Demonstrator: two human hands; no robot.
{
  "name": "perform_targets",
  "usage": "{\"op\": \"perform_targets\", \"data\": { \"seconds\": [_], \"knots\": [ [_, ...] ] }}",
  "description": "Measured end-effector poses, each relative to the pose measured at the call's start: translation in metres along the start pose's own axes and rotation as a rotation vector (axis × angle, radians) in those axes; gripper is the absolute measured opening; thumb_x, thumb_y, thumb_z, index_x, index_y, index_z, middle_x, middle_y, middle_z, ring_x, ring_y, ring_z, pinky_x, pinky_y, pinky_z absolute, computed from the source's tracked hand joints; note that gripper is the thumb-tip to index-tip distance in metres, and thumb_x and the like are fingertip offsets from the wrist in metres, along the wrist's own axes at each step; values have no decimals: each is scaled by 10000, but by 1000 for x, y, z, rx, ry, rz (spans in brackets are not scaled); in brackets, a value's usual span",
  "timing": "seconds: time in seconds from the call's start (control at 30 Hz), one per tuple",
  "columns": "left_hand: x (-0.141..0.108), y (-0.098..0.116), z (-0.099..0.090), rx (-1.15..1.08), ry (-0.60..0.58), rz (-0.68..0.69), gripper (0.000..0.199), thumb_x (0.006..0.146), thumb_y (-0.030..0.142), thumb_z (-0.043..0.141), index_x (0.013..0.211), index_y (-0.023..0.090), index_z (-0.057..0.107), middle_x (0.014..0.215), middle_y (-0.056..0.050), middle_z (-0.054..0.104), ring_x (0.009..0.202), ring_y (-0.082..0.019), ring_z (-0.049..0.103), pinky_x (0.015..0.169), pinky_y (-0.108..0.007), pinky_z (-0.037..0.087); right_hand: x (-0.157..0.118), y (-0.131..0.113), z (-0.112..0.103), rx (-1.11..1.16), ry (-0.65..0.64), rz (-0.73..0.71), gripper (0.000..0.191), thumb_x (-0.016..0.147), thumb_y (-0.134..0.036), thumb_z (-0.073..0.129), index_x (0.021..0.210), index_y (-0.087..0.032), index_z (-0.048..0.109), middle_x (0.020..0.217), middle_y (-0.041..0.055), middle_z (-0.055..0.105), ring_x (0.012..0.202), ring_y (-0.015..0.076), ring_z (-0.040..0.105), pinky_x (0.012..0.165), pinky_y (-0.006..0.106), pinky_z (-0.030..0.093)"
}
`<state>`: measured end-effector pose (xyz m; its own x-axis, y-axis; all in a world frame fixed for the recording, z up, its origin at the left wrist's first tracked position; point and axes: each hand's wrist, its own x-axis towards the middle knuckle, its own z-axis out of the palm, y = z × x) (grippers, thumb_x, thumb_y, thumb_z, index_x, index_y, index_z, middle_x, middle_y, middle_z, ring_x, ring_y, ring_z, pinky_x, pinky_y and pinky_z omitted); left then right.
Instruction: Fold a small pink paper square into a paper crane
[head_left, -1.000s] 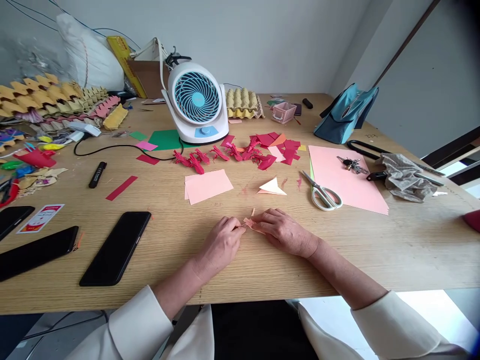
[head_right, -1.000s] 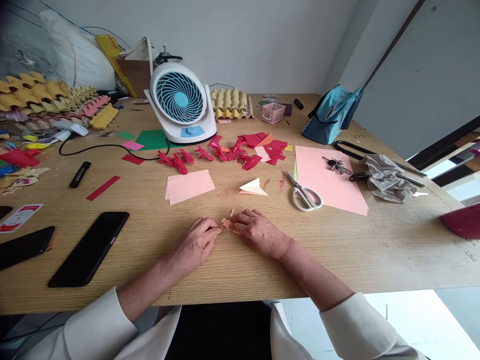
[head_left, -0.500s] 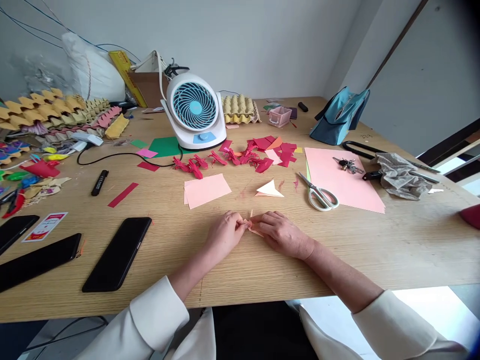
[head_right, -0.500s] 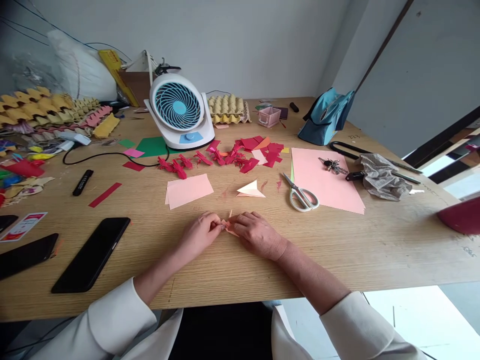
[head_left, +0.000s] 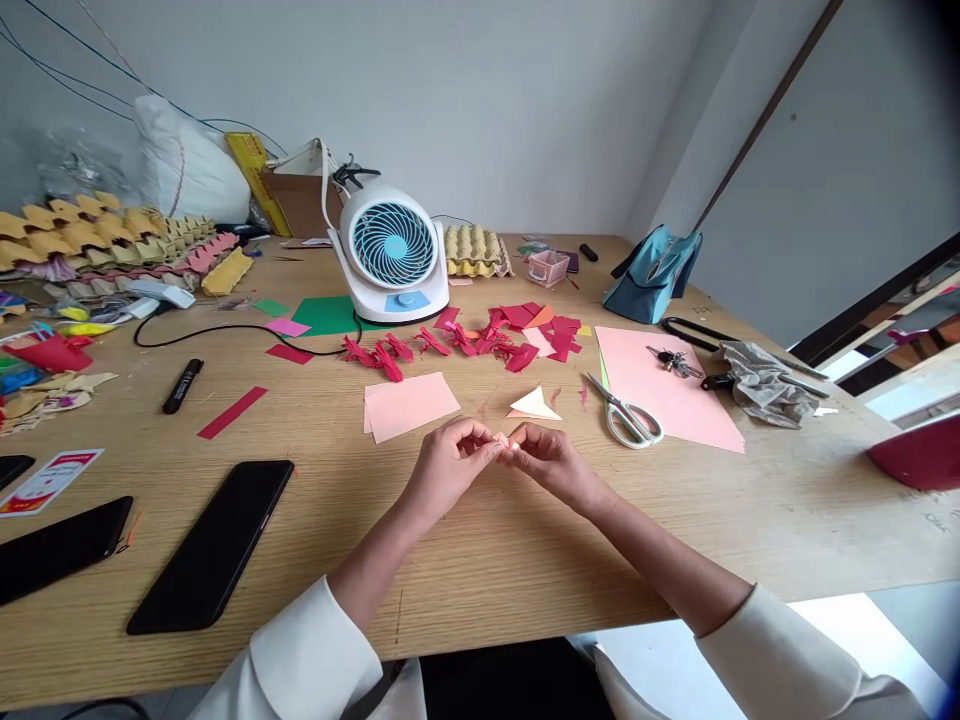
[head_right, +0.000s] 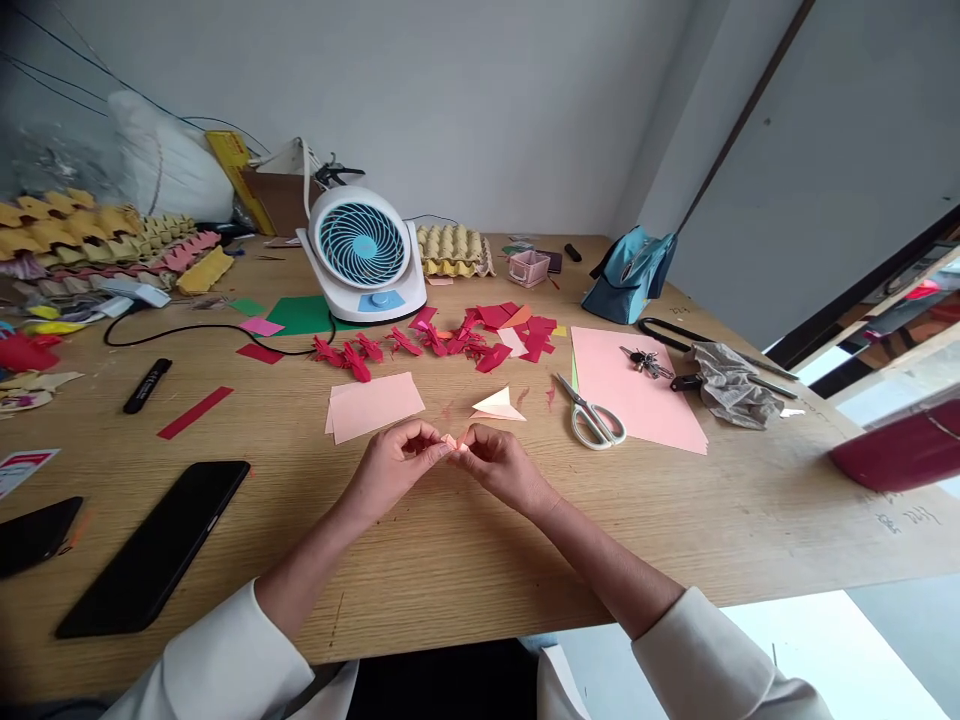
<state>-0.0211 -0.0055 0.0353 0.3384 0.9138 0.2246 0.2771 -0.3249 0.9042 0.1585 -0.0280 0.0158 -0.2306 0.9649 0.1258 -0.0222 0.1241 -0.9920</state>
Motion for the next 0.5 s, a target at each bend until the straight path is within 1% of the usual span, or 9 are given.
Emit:
{"op": "perform_targets", "data": {
  "seconds": [0.07,0.17,0.27,0.37,0.43,0.5],
  "knots": [
    [1,-1,-5,-97,13,-3,206,830,368,692,801,164,687,787,-28,731,717,-156,656,673,-253,492,7,-3,6,103,-17,27,283,783,-463,758,773,-199,656,731,-1,622,704,142,542,676,283,425],
    [2,-4,-12,-155,35,-25,251,819,399,706,759,157,678,742,-33,731,703,-164,663,682,-265,505,12,-2,17,201,7,61,288,748,-458,789,754,-196,670,748,4,654,724,141,567,700,284,426],
    [2,-9,-16,-158,28,-61,287,802,423,723,714,153,682,705,-29,725,681,-157,649,668,-259,494,13,5,24,216,51,79,301,727,-459,804,725,-188,672,700,-7,640,658,121,525,654,266,385],
    [3,-13,-18,-185,1,-98,303,767,435,750,693,148,690,692,-19,712,653,-140,615,629,-244,458,11,12,24,177,53,91,271,735,-438,801,725,-191,689,627,-36,559,585,98,421,590,252,314],
    [4,-17,-18,-245,-33,-151,321,724,444,784,683,140,690,689,-18,701,643,-131,590,623,-244,435,9,14,21,182,35,85,244,745,-421,796,726,-199,697,609,-44,523,582,99,395,583,251,296],
    [5,-19,-19,-351,-98,-217,340,681,447,816,673,133,686,679,-17,690,645,-124,576,644,-249,424,8,16,18,216,7,76,225,754,-408,792,718,-207,698,606,-44,519,587,102,395,588,252,295]
  ]
}}
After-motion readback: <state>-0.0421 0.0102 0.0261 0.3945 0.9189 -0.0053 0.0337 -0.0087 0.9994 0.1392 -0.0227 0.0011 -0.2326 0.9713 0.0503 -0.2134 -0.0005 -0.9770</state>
